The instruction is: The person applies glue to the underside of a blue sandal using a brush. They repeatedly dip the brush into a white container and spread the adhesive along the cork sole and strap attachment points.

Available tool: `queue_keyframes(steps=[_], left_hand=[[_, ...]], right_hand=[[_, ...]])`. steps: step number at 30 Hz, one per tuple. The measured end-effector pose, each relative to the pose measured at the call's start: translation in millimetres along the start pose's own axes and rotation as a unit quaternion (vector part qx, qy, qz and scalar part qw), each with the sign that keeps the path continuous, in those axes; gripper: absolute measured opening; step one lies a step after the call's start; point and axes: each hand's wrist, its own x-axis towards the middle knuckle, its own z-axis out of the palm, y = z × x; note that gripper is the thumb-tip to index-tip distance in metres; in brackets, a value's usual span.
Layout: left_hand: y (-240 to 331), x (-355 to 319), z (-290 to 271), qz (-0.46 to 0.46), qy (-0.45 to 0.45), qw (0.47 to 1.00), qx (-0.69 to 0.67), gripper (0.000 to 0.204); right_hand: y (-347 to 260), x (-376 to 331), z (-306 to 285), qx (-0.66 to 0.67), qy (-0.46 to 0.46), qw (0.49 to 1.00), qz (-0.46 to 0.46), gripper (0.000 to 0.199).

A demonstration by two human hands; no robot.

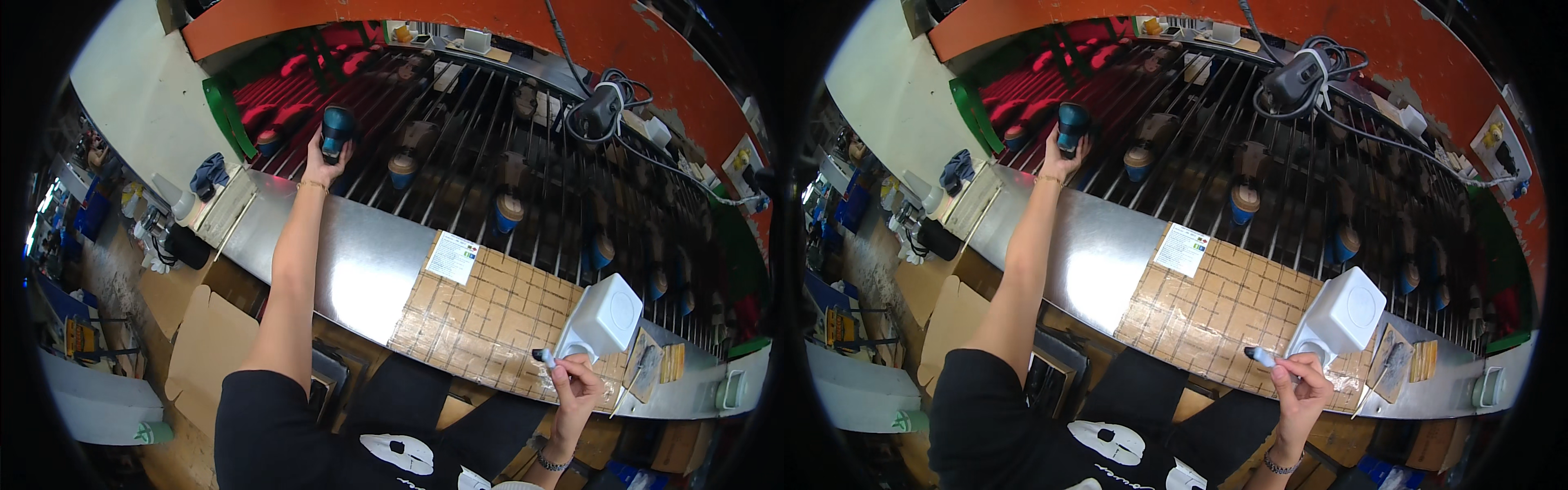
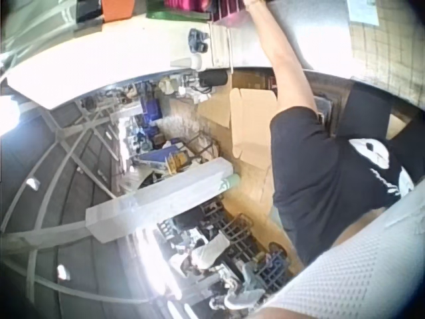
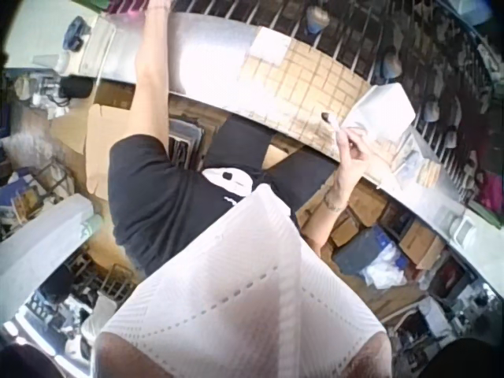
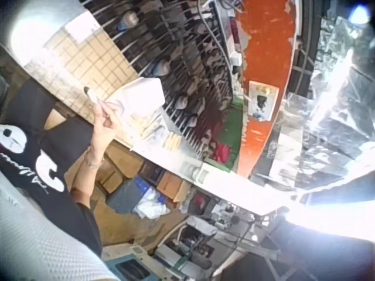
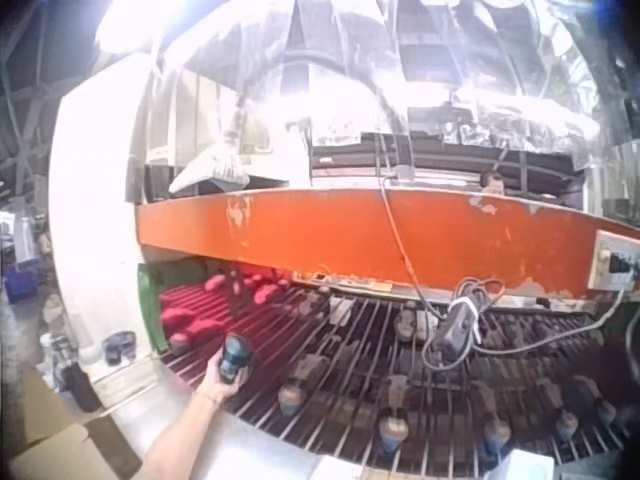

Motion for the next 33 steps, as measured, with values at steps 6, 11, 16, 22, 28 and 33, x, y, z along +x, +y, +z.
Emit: queue_keyframes(steps=[6,11,16,22,28,33], left_hand=[[37.5,10.3,-12.0,0.201,0.185,0.961,0.037,0.104],[-122.4,-25.5,51.7,0.172,-0.053,0.818,0.547,0.112],[-119.1,43.1,21.7,0.251,0.104,0.309,0.911,0.119],[-83.2,-6.7,89.3,0.204,0.129,0.481,0.843,0.065],[-164.3,-193.6,75.6,-0.008,-0.284,0.905,0.316,0.081],[-194.1,-272.9,27.6,-0.094,-0.331,0.91,0.23,0.098]], right_hand=[[-4.6,8.2,2.7,0.017,-0.023,0.999,0.022,0.012],[5.8,7.1,3.9,0.021,-0.01,0.999,0.03,0.013],[-4.8,4.1,25.0,0.059,-0.071,0.995,0.031,0.017],[-19.7,-25.4,-33.3,-0.082,-0.004,0.996,0.018,0.016],[-10.5,-30.6,-93.7,-0.315,0.126,0.941,-0.013,0.022],[1.5,-20.8,-92.8,-0.437,0.105,0.89,-0.084,0.019]])
